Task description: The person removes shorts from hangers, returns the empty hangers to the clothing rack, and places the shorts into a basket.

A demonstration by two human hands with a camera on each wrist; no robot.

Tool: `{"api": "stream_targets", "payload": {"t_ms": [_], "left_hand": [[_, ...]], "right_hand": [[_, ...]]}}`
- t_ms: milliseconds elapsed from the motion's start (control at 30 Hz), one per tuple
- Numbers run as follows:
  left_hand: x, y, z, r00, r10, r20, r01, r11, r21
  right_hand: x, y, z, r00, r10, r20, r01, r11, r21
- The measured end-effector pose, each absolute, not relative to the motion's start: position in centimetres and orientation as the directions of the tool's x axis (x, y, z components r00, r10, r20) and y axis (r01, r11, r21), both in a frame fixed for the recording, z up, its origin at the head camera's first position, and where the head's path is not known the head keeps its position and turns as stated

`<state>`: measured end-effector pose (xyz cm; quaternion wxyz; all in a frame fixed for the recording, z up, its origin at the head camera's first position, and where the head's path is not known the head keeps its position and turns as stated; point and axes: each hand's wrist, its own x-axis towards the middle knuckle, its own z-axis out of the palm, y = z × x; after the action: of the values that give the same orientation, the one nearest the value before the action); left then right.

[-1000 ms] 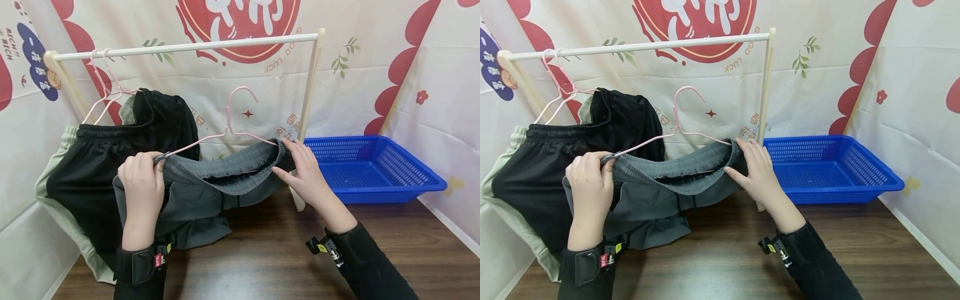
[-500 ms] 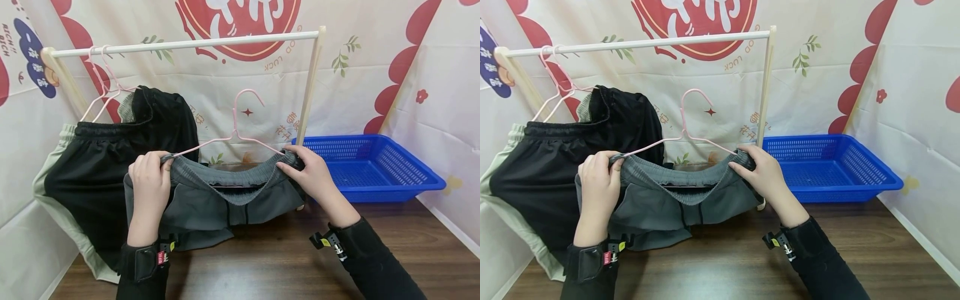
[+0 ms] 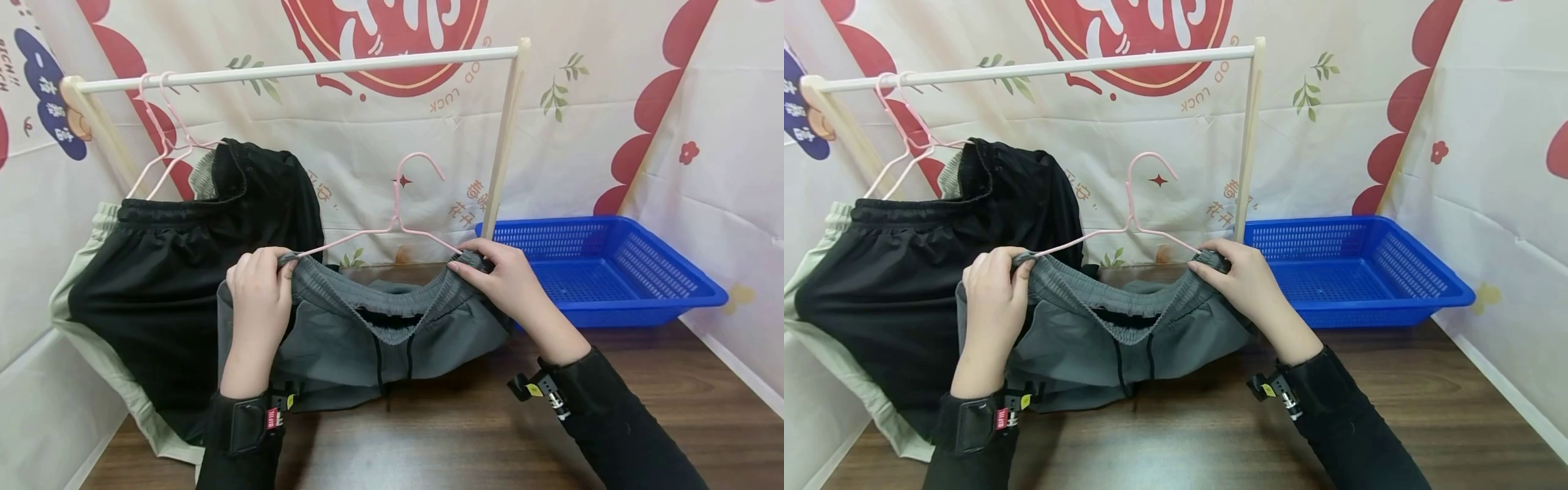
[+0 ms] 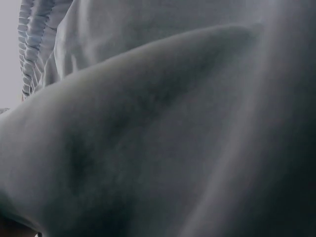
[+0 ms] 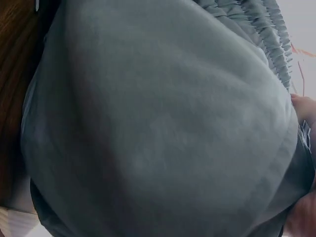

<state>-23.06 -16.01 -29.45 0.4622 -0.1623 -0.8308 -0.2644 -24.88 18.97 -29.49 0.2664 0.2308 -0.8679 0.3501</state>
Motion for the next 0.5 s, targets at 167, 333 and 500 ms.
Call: {"api": "stream_targets", "payload": {"t_ms": [167,333,500], "left_hand": [[-23.1,-15.4,-29.8,-0.522,0.032,0.852,0.514,0.810,0.283],[-23.3,-14.7,-30.0,-0.533,0.053,0.844,0.513,0.814,0.273],[-23.4,-14.0,-30.1,-0.538,0.070,0.840,0.513,0.818,0.260]], "right_hand": [[-25.0,18.6,-29.4,-0.756,-0.213,0.619,-0.588,0.635,-0.501],[-24.9,18.2,-29.0,-0.772,-0.210,0.600,-0.580,0.618,-0.531],[-25.0,17.9,-28.7,-0.790,-0.213,0.575,-0.570,0.600,-0.561]]}}
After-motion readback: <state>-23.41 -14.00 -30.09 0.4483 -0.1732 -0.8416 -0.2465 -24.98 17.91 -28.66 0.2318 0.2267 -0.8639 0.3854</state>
